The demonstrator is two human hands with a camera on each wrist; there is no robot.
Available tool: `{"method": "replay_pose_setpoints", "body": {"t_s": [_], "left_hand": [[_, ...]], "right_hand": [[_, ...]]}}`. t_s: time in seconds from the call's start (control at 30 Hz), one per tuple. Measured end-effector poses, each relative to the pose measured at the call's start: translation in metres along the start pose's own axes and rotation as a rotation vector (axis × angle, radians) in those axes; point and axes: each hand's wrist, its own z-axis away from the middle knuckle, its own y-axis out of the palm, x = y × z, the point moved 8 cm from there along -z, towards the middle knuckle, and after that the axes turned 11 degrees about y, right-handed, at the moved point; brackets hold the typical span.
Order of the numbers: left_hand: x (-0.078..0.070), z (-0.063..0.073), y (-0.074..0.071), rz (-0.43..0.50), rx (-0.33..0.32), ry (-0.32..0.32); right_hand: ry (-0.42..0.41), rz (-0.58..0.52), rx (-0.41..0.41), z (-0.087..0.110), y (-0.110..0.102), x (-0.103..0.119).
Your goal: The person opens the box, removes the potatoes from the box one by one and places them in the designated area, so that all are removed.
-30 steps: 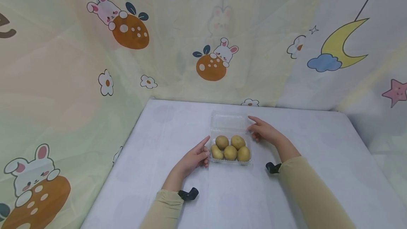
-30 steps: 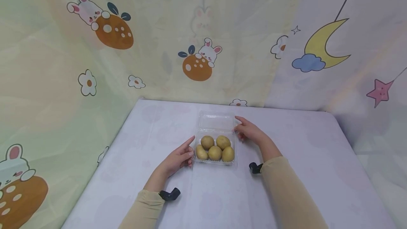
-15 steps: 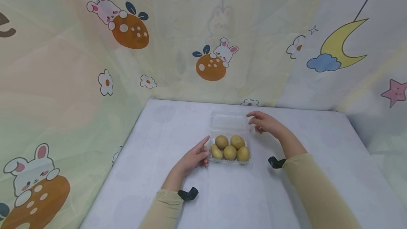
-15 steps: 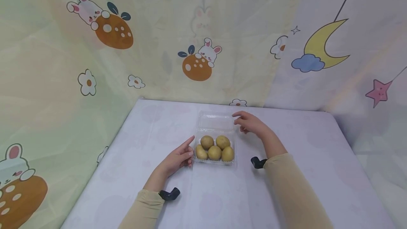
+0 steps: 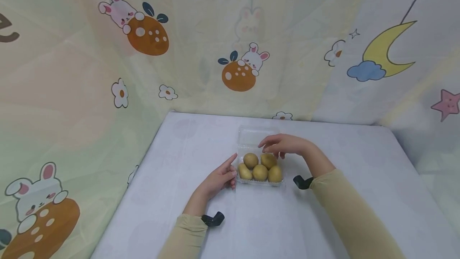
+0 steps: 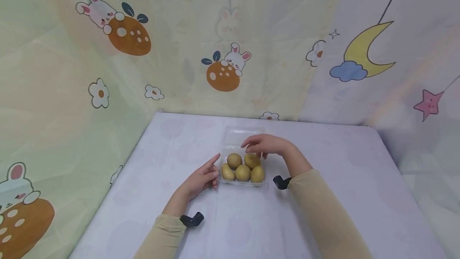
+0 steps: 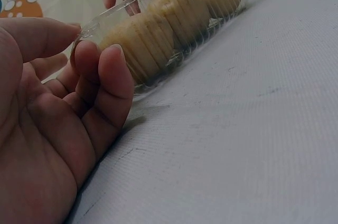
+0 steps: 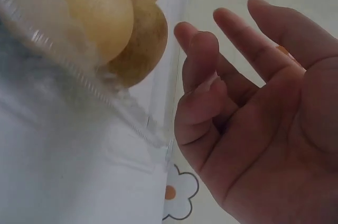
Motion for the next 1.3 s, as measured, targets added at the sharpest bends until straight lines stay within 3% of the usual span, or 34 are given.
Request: {"method": "replay_pose_setpoints", "body": {"t_s": [0.17,0.53,0.97,1.3], "left_hand": [[0.0,0.0,0.001,-0.005,-0.002,-0.007],[-0.001,-0.001,0.002,-0.002,0.002,-0.003],[-0.002,-0.001,0.002,0.0,0.006,0.003],[-0.001,-0.002,0.001,-0.006,0.007,0.009]], "right_hand": [[0.014,0.034,0.045,-0.005,0.011,0.008],[0.074,0.148,0.052,-0.014,0.022,0.022],[0.127,0.268,0.059,-0.028,0.033,0.022],[0.112,0.342,0.072,-0.029,0.035,0.033]]}}
